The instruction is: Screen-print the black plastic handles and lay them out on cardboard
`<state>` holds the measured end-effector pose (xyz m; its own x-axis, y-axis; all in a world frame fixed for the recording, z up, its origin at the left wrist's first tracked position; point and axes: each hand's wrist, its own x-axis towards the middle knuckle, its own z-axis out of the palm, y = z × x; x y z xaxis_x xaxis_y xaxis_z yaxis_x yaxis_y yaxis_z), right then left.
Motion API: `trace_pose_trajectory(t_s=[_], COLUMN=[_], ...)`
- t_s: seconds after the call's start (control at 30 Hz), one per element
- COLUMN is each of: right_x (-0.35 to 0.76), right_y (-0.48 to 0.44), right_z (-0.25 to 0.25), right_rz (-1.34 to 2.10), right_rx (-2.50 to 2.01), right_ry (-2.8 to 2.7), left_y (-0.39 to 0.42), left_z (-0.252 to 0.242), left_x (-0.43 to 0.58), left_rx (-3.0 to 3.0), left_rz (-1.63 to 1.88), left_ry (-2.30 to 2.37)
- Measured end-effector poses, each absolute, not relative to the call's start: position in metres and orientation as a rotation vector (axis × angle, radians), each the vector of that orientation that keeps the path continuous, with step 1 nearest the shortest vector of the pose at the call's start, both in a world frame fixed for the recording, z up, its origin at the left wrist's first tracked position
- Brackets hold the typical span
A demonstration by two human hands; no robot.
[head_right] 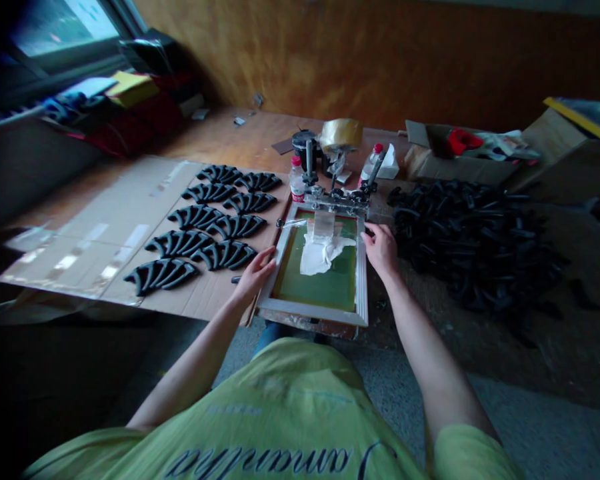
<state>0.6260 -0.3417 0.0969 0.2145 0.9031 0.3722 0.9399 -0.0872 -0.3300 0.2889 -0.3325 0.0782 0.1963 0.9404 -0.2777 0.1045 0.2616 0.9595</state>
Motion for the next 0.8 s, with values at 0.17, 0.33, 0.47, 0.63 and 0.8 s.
trace_pose_trajectory(t_s=[0.17,0.33,0.47,0.63,0.8], right_x=[0.567,0.537,0.547,0.554,0.54], right_y=[-0.303,-0.323,-0.36,-0.358,-0.364], right_z=[0.109,0.09,0.089,0.1,0.086], right_rz=[-0.057,0.198,0.219,0.293,0.12], right_rx=[-1.847,-1.861,-1.574,-1.485,-1.627], right_ry=[-1.994,-2.299,-2.549,-2.591,-2.452], left_y=[-0.331,-0.322,-0.32,-0.322,-0.324], left_z=[0.033,0.019,0.008,0.011,0.022], left_x=[0.288,0.284,0.283,0.285,0.286], left_rx=[1.242,1.294,1.304,1.258,1.206], left_rz=[0.71,0.657,0.682,0.681,0.684], left_ry=[1.353,1.339,1.333,1.314,1.278])
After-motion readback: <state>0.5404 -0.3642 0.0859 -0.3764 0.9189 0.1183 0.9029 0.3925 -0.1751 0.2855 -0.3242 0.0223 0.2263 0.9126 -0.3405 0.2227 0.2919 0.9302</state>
